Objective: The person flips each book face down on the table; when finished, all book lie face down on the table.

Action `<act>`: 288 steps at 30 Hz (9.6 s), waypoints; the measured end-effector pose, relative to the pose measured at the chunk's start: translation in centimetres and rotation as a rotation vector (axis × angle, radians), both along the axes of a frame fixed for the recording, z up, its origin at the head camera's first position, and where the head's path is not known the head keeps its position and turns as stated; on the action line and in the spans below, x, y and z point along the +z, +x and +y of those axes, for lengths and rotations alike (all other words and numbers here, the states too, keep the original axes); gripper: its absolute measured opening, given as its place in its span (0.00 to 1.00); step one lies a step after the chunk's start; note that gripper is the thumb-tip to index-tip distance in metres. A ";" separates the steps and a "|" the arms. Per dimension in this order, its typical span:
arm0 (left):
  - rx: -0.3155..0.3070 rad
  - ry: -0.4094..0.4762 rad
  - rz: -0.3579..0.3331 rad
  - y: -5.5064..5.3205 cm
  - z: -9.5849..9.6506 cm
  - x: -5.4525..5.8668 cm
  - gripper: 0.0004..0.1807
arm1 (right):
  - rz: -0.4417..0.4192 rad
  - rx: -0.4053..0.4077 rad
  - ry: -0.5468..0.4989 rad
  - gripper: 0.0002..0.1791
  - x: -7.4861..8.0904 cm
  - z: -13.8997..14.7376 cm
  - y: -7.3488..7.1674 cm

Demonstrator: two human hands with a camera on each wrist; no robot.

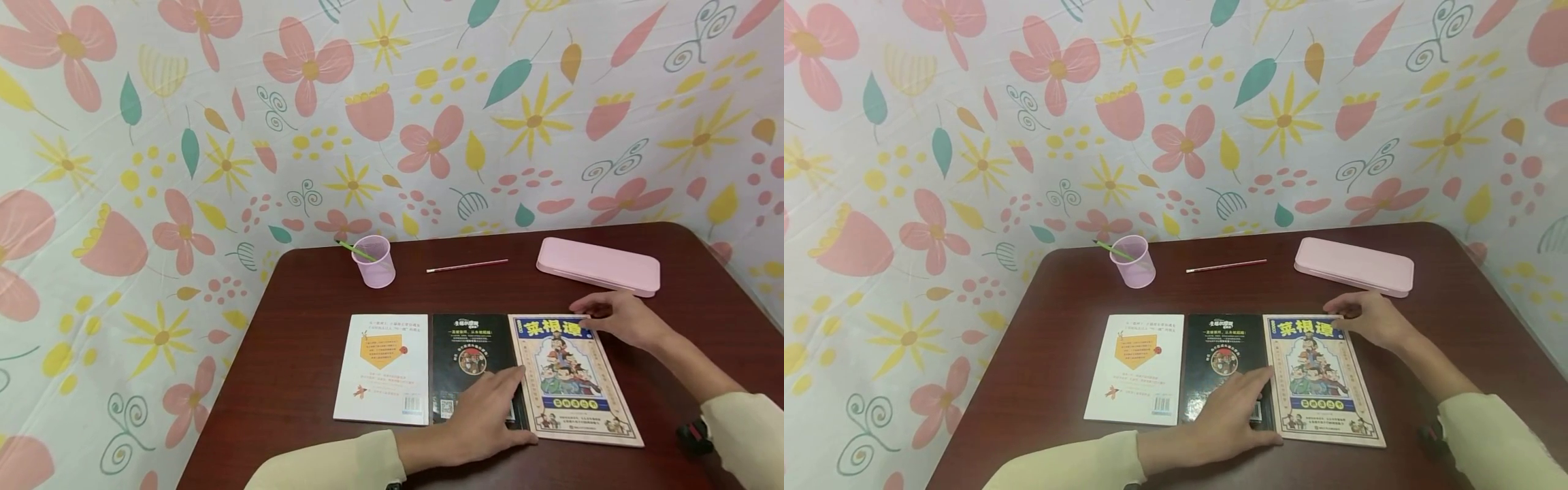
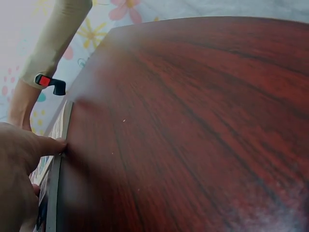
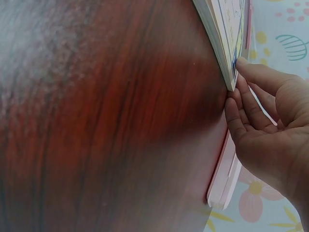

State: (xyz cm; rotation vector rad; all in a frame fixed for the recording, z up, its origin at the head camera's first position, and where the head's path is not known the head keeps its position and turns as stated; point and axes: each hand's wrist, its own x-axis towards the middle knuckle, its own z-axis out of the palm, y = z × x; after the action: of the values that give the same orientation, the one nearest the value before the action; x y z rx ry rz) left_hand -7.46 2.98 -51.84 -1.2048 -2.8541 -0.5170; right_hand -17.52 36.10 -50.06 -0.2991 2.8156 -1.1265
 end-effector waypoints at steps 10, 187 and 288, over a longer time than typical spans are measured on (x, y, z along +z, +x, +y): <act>0.023 0.032 0.033 0.0 0.3 -0.4 0.59 | 0.006 0.013 0.004 0.14 -0.1 0.3 -0.2; 0.188 1.177 -1.045 -1.0 0.5 0.7 0.19 | -0.190 0.034 -0.104 0.21 4.3 2.8 -1.5; 0.253 0.881 -0.858 -1.2 -0.6 0.9 0.21 | -0.048 -0.232 -0.154 0.21 1.3 2.0 -1.7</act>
State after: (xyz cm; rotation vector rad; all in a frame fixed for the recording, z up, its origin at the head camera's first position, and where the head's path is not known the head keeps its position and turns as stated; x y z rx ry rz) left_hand -8.65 2.35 -50.95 -0.4896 -2.5540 -2.3689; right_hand -19.24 38.08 -48.81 0.0458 2.7810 -1.3800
